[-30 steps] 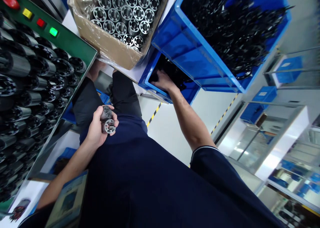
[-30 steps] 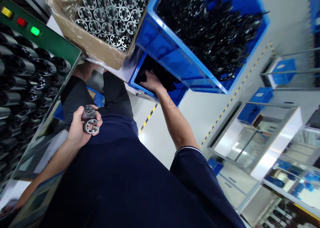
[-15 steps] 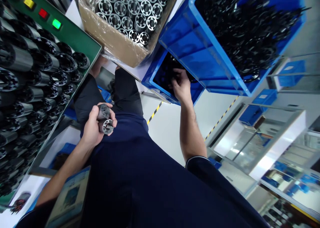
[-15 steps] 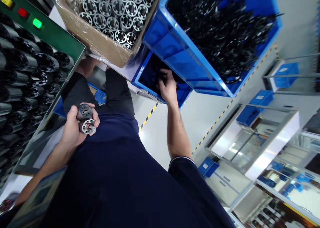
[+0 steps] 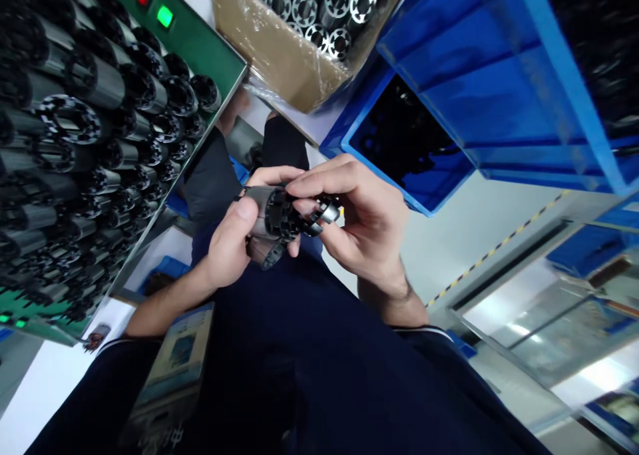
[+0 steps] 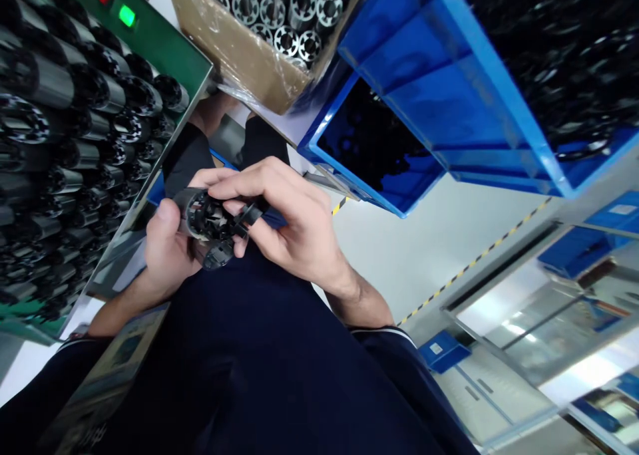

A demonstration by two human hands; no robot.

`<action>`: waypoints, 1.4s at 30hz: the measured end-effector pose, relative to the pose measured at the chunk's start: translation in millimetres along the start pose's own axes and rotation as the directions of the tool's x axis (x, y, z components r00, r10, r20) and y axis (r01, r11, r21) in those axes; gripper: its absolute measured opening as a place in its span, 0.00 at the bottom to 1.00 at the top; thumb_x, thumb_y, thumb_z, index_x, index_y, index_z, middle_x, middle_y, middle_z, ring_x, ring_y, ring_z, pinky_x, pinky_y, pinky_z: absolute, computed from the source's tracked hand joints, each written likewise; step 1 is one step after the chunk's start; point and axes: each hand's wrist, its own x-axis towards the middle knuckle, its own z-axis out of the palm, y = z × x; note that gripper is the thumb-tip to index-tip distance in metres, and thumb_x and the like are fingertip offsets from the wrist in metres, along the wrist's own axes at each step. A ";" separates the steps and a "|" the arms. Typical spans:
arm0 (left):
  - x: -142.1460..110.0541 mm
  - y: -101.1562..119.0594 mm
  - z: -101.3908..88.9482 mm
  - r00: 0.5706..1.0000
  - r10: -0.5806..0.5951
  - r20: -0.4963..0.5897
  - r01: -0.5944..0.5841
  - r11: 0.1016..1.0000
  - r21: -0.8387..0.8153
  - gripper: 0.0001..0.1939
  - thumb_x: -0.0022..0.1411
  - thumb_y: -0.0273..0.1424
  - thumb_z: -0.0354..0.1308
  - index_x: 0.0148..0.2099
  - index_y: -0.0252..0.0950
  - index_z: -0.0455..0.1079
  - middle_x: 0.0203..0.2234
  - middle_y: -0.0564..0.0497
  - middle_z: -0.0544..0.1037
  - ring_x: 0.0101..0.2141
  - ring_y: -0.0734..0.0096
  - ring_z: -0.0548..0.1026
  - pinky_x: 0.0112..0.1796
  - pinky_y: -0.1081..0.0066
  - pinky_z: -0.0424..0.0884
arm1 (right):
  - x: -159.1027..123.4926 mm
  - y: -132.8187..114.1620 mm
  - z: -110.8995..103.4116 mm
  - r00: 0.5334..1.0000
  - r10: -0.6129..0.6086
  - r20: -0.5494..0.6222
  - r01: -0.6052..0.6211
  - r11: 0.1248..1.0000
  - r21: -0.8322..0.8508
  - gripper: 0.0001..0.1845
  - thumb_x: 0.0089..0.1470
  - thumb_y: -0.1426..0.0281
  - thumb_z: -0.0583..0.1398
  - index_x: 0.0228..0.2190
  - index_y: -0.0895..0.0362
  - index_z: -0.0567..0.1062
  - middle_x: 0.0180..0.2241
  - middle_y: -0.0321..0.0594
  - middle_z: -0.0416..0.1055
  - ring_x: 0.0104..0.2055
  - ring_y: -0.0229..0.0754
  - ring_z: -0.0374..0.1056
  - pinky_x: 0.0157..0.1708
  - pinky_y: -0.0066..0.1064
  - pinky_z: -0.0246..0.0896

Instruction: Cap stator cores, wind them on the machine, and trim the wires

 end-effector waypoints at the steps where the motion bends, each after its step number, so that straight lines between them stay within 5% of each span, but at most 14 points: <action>1: -3.0 -0.2 0.1 1.000 0.006 -0.007 -0.006 1.000 -0.002 0.33 0.84 0.62 0.56 0.70 0.41 0.78 0.36 0.46 0.85 0.33 0.54 0.88 0.34 0.60 0.86 | -0.1 1.0 1.8 1.000 0.001 0.002 -0.001 1.000 0.008 0.19 0.68 0.69 0.78 0.55 0.37 0.90 0.46 0.39 0.89 0.48 0.56 0.86 0.51 0.49 0.91; 8: -10.0 -3.2 -6.3 1.000 -0.001 0.007 0.000 0.999 0.054 0.34 0.83 0.63 0.58 0.70 0.43 0.78 0.40 0.46 0.86 0.36 0.55 0.89 0.38 0.60 0.86 | 3.4 -3.5 5.6 0.994 -0.107 -0.029 0.108 0.994 0.021 0.10 0.77 0.65 0.69 0.52 0.40 0.92 0.38 0.39 0.86 0.44 0.53 0.86 0.46 0.48 0.90; 15: -12.9 -4.5 -13.9 0.997 -0.026 0.074 0.020 0.996 0.084 0.36 0.83 0.63 0.61 0.77 0.45 0.72 0.40 0.47 0.86 0.34 0.57 0.88 0.32 0.64 0.82 | 4.2 -2.0 1.6 0.974 -0.226 -0.020 0.226 0.974 -0.005 0.07 0.78 0.61 0.72 0.51 0.39 0.93 0.45 0.36 0.90 0.44 0.47 0.88 0.45 0.38 0.89; 24: -8.3 9.8 -1.7 0.987 -0.146 -0.061 0.146 0.989 0.000 0.34 0.75 0.61 0.71 0.72 0.47 0.78 0.33 0.50 0.81 0.33 0.53 0.88 0.34 0.58 0.87 | -1.6 5.4 6.0 0.971 -0.235 -0.036 0.233 0.971 -0.050 0.14 0.81 0.52 0.66 0.54 0.34 0.93 0.49 0.39 0.86 0.51 0.54 0.88 0.53 0.51 0.92; 28: 4.2 6.8 0.4 0.992 -0.075 -0.101 0.076 0.997 0.006 0.32 0.74 0.64 0.70 0.60 0.43 0.80 0.34 0.49 0.82 0.30 0.58 0.86 0.31 0.63 0.83 | 5.1 2.6 -5.4 0.991 -0.130 -0.031 0.126 0.987 -0.101 0.14 0.81 0.59 0.67 0.58 0.33 0.92 0.47 0.39 0.85 0.47 0.50 0.85 0.48 0.46 0.87; 32: 17.8 4.7 -0.8 0.978 0.035 -0.207 -0.038 0.999 -0.009 0.27 0.71 0.56 0.77 0.54 0.42 0.76 0.32 0.54 0.78 0.26 0.68 0.78 0.24 0.70 0.70 | 9.8 2.6 -25.3 0.999 -0.019 0.031 0.024 0.983 -0.181 0.25 0.78 0.74 0.62 0.61 0.34 0.90 0.42 0.37 0.84 0.41 0.48 0.79 0.39 0.42 0.78; 38: 26.0 9.3 -3.3 0.939 0.043 -0.342 -0.026 0.998 0.055 0.23 0.68 0.50 0.77 0.55 0.45 0.75 0.34 0.54 0.81 0.26 0.68 0.77 0.29 0.65 0.74 | -5.4 11.3 -27.2 0.992 -0.026 0.122 0.011 0.992 0.123 0.22 0.66 0.76 0.75 0.54 0.39 0.89 0.42 0.35 0.86 0.33 0.45 0.77 0.26 0.38 0.75; 42: 26.0 15.3 2.2 0.911 0.127 -0.393 -0.073 0.986 0.148 0.22 0.66 0.47 0.77 0.54 0.46 0.76 0.31 0.55 0.77 0.26 0.68 0.74 0.31 0.64 0.74 | -10.7 7.3 -17.8 0.988 0.010 0.156 -0.064 0.938 0.342 0.26 0.62 0.74 0.79 0.58 0.41 0.90 0.46 0.37 0.86 0.38 0.45 0.82 0.29 0.34 0.86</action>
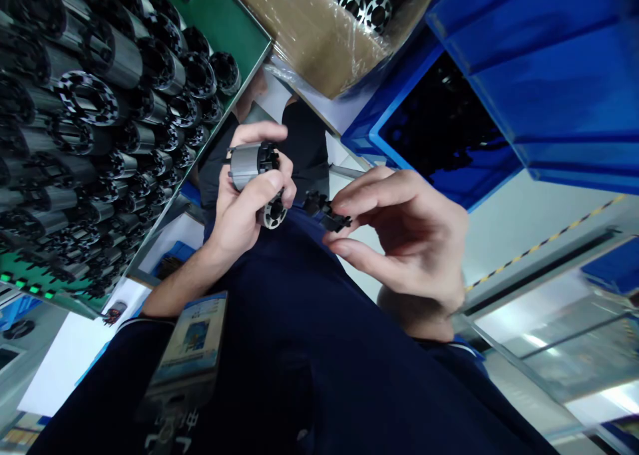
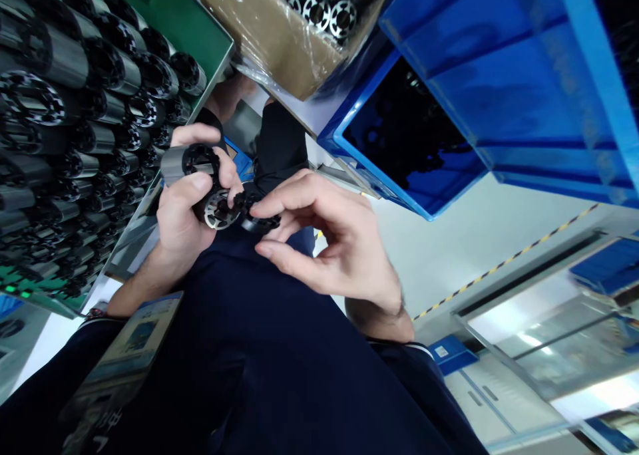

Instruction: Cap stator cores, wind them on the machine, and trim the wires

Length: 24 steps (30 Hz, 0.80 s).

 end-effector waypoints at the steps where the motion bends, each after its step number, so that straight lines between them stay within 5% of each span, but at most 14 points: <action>1: -0.5 1.7 1.9 1.000 0.020 -0.002 -0.020 1.000 -0.020 0.19 0.66 0.45 0.77 0.52 0.46 0.76 0.30 0.56 0.76 0.26 0.68 0.74 0.32 0.64 0.73 | 0.6 -0.6 3.0 1.000 -0.009 0.005 0.009 1.000 0.017 0.26 0.64 0.74 0.78 0.60 0.41 0.90 0.48 0.38 0.86 0.38 0.45 0.83 0.30 0.34 0.88; 6: -0.9 7.7 15.2 0.995 0.103 -0.005 -0.103 0.982 -0.159 0.14 0.73 0.42 0.74 0.52 0.42 0.76 0.32 0.54 0.78 0.30 0.67 0.77 0.37 0.64 0.75 | 3.8 4.6 21.1 0.979 -0.194 -0.057 0.184 0.972 -0.143 0.21 0.68 0.70 0.79 0.58 0.40 0.91 0.47 0.36 0.92 0.40 0.49 0.86 0.45 0.45 0.91; 12: -1.2 8.3 26.9 0.998 0.062 -0.030 -0.066 0.985 -0.159 0.19 0.71 0.50 0.77 0.50 0.47 0.76 0.39 0.52 0.78 0.36 0.65 0.78 0.40 0.62 0.77 | -3.4 18.1 37.8 0.980 -0.089 -0.178 0.041 0.966 -0.254 0.22 0.69 0.62 0.79 0.61 0.31 0.90 0.43 0.35 0.91 0.51 0.59 0.86 0.58 0.60 0.86; 19: -1.3 6.7 28.1 0.996 0.002 -0.093 -0.028 0.959 -0.283 0.34 0.86 0.65 0.56 0.48 0.37 0.79 0.34 0.51 0.75 0.34 0.71 0.76 0.41 0.66 0.78 | -0.5 15.8 42.8 0.969 -0.142 -0.204 0.090 0.965 -0.245 0.22 0.69 0.61 0.79 0.61 0.31 0.91 0.40 0.33 0.91 0.44 0.55 0.85 0.52 0.56 0.85; 24: -5.8 9.3 26.2 0.999 -0.011 -0.044 0.000 0.970 -0.242 0.30 0.90 0.59 0.53 0.49 0.42 0.82 0.36 0.49 0.77 0.37 0.68 0.77 0.45 0.64 0.80 | -3.0 24.7 53.0 0.962 -0.176 -0.209 0.116 0.955 -0.272 0.21 0.70 0.60 0.79 0.62 0.33 0.90 0.42 0.33 0.90 0.41 0.52 0.85 0.49 0.52 0.84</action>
